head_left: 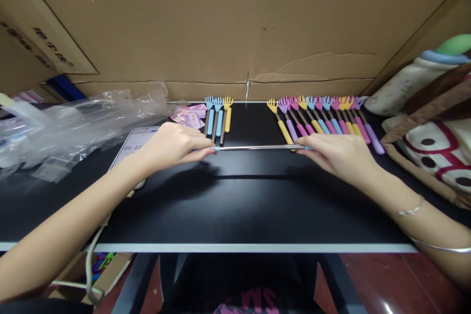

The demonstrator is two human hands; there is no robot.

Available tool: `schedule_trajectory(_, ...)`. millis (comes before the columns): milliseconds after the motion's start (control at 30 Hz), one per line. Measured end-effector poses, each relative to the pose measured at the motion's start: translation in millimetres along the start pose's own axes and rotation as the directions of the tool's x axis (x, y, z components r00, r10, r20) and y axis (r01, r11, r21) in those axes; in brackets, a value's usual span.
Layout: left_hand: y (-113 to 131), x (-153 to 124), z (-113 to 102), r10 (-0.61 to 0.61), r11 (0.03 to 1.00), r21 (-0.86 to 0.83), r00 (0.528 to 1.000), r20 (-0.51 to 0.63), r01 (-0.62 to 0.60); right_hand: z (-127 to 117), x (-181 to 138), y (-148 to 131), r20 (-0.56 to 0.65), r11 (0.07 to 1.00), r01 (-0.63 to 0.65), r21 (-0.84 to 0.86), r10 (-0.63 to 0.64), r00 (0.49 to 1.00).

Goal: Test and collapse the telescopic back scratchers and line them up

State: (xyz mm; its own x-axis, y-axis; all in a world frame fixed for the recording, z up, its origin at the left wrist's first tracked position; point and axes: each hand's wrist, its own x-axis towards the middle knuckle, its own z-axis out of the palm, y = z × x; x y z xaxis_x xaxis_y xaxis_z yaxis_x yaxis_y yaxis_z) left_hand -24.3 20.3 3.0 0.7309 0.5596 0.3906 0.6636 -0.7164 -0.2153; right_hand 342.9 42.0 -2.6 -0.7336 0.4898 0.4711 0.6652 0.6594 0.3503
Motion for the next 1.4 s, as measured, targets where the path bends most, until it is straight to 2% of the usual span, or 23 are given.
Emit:
schedule_trajectory(100, 3, 2, 0, -0.037, 0.999, -0.014, 0.999, 0.017, 0.037, 3, -1, -1, 0.014, 1.000, -0.015, -0.016, 0.015, 1.000)
schedule_trajectory(267, 13, 5, 3, -0.058, 0.984, -0.162, 0.995, 0.075, 0.070, 2, 3, -8, -0.099, 0.994, 0.083, -0.069, -0.090, 0.991)
schedule_trajectory(400, 23, 10, 3, -0.074, 0.951, -0.290, 0.988, 0.132, 0.110, -2, 9, -19, -0.055, 0.995, 0.054, -0.087, -0.059, 0.997)
schedule_trajectory(567, 27, 16, 0, -0.135, 0.924, -0.336, 0.978, 0.157, 0.181, 0, 12, -27, -0.079, 0.996, 0.055, -0.068, -0.060, 0.995)
schedule_trajectory(667, 29, 22, 0, -0.137, 0.901, -0.383, 0.972, 0.192, 0.202, 2, 15, -31, -0.055, 0.998, 0.027, -0.062, -0.030, 0.998)
schedule_trajectory(867, 42, 43, -1, -0.117, 0.876, -0.435, 0.966, 0.231, 0.210, 1, 35, -50, -0.058, 0.997, 0.071, -0.014, -0.072, 0.996)
schedule_trajectory(1067, 42, 49, -4, -0.138, 0.929, -0.311, 0.969, 0.205, 0.199, -3, 42, -51, -0.037, 1.000, 0.019, 0.018, -0.018, 0.999)
schedule_trajectory(1233, 41, 47, -7, -0.138, 0.985, -0.106, 0.990, 0.021, 0.139, -8, 42, -45, -0.082, 1.000, -0.010, -0.014, 0.009, 0.997)
schedule_trajectory(1300, 42, 46, -5, -0.129, 0.991, -0.040, 0.991, -0.022, 0.128, -7, 43, -45, -0.055, 0.999, -0.033, -0.027, 0.031, 0.998)
schedule_trajectory(1400, 44, 45, -2, -0.133, 0.990, 0.049, 0.991, -0.024, 0.134, -4, 42, -47, 0.037, 0.998, -0.063, -0.031, 0.064, 0.997)
